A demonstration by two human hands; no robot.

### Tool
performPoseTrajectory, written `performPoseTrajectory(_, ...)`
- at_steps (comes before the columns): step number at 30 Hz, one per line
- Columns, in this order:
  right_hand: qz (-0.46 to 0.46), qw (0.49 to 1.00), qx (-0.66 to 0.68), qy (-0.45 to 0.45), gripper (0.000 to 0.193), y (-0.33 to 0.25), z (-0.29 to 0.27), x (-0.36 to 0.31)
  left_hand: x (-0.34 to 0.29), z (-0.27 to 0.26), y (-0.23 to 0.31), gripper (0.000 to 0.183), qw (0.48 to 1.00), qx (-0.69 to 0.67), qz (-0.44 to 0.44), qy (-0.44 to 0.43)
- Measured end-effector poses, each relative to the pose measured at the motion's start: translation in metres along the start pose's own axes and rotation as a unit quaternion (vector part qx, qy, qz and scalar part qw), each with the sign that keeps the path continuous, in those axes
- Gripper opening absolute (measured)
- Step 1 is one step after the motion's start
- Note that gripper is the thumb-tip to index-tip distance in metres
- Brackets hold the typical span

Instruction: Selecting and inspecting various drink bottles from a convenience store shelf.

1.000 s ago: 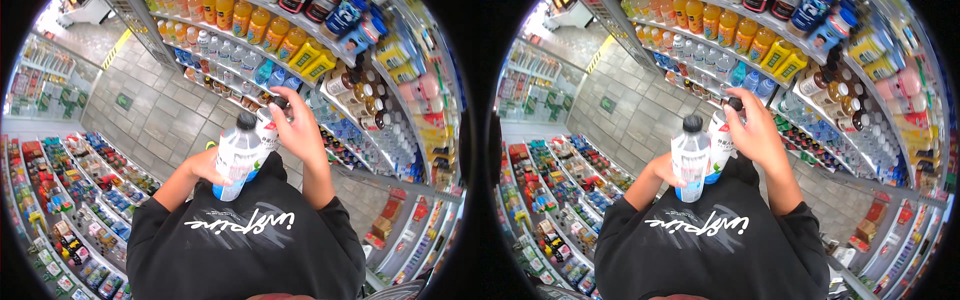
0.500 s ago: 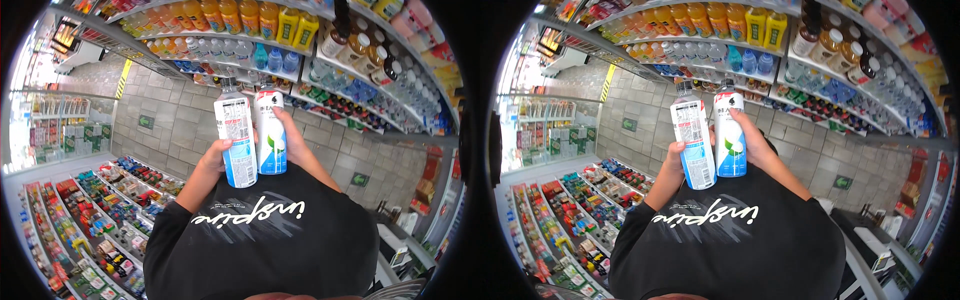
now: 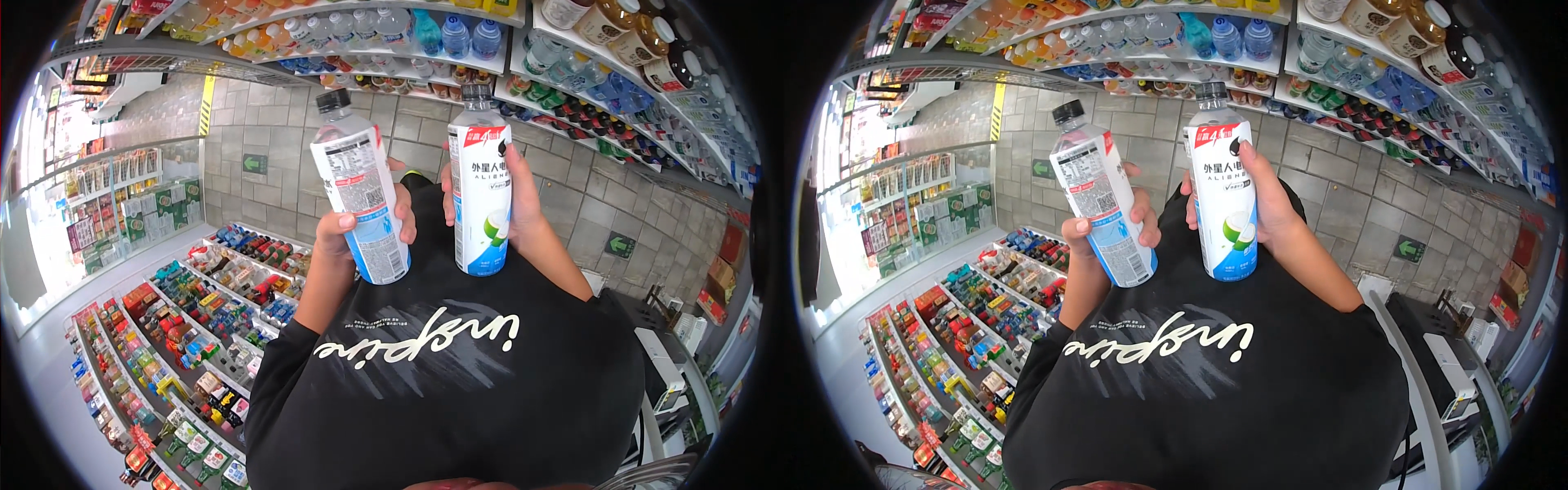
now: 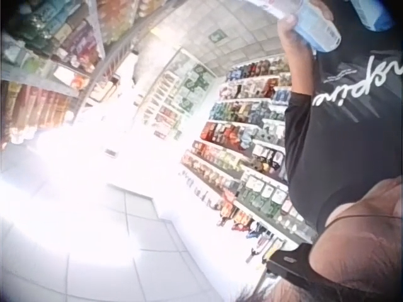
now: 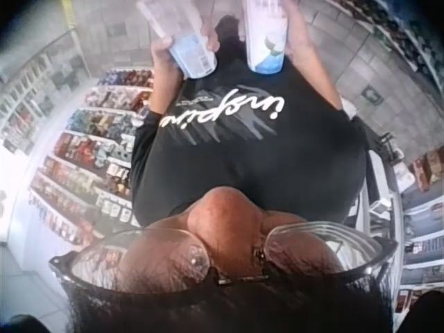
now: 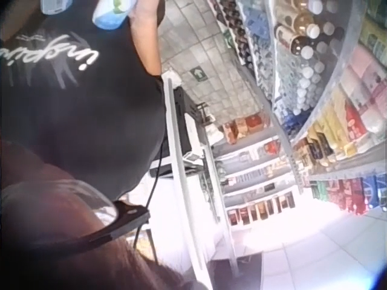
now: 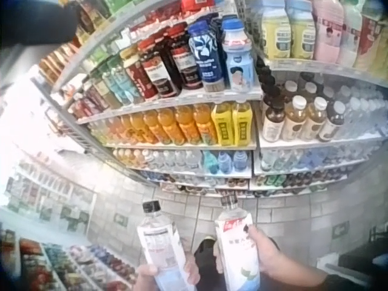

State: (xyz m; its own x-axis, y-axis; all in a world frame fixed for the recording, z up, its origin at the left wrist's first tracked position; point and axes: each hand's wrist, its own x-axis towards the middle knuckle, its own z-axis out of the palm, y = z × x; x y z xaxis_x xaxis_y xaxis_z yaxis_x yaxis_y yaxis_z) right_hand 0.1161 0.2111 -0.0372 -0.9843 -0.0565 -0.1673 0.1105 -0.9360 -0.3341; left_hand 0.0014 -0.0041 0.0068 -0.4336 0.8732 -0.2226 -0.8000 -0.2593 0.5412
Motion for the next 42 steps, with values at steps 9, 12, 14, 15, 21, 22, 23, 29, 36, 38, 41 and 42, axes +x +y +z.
performPoseTrajectory(9,0.053,0.996,-0.075,0.009,0.088,-0.003,0.005,0.0,-0.001,0.008,-0.012,0.092,0.994,-0.02,-0.095,-0.053)
performPoseTrajectory(12,0.055,0.995,-0.081,0.001,0.085,-0.004,0.005,0.002,-0.003,0.013,-0.012,0.089,0.994,0.007,-0.101,-0.03)
performPoseTrajectory(14,0.056,0.993,-0.106,-0.017,0.082,-0.005,0.004,0.003,-0.004,0.016,-0.011,0.092,0.994,0.007,-0.104,-0.017)
performPoseTrajectory(15,0.059,0.993,-0.105,-0.018,0.082,-0.006,0.003,0.004,-0.004,0.018,-0.011,0.096,0.995,-0.001,-0.099,-0.012)
performPoseTrajectory(21,0.057,0.997,-0.054,-0.022,0.067,-0.004,0.003,0.004,-0.004,0.018,-0.014,0.106,0.994,0.032,-0.101,0.008)
performPoseTrajectory(22,0.068,0.994,-0.08,-0.02,0.077,-0.004,0.004,0.003,-0.004,0.017,-0.014,0.107,0.995,0.018,-0.102,0.006)
performPoseTrajectory(23,0.079,0.991,-0.107,-0.019,0.087,-0.005,0.004,0.003,-0.004,0.016,-0.015,0.107,0.993,0.034,-0.108,0.01)
performPoseTrajectory(29,0.061,0.989,-0.131,0.008,0.085,-0.011,0.007,-0.002,-0.002,0.013,-0.022,0.112,0.997,0.002,-0.078,-0.025)
performPoseTrajectory(36,0.042,0.994,-0.078,-0.059,0.068,-0.012,0.001,-0.006,0.001,0.018,-0.021,0.116,0.998,0.025,-0.056,-0.012)
performPoseTrajectory(38,0.037,0.995,-0.078,-0.051,0.069,-0.01,0.0,-0.008,0.003,0.021,-0.017,0.113,0.997,0.026,-0.068,-0.002)
performPoseTrajectory(41,0.037,0.996,-0.069,-0.049,0.07,-0.007,-0.002,-0.011,0.002,0.026,-0.009,0.102,0.994,0.05,-0.085,0.047)
performPoseTrajectory(42,0.036,0.996,-0.062,-0.052,0.071,-0.006,-0.003,-0.011,0.001,0.028,-0.008,0.098,0.991,0.061,-0.088,0.085)
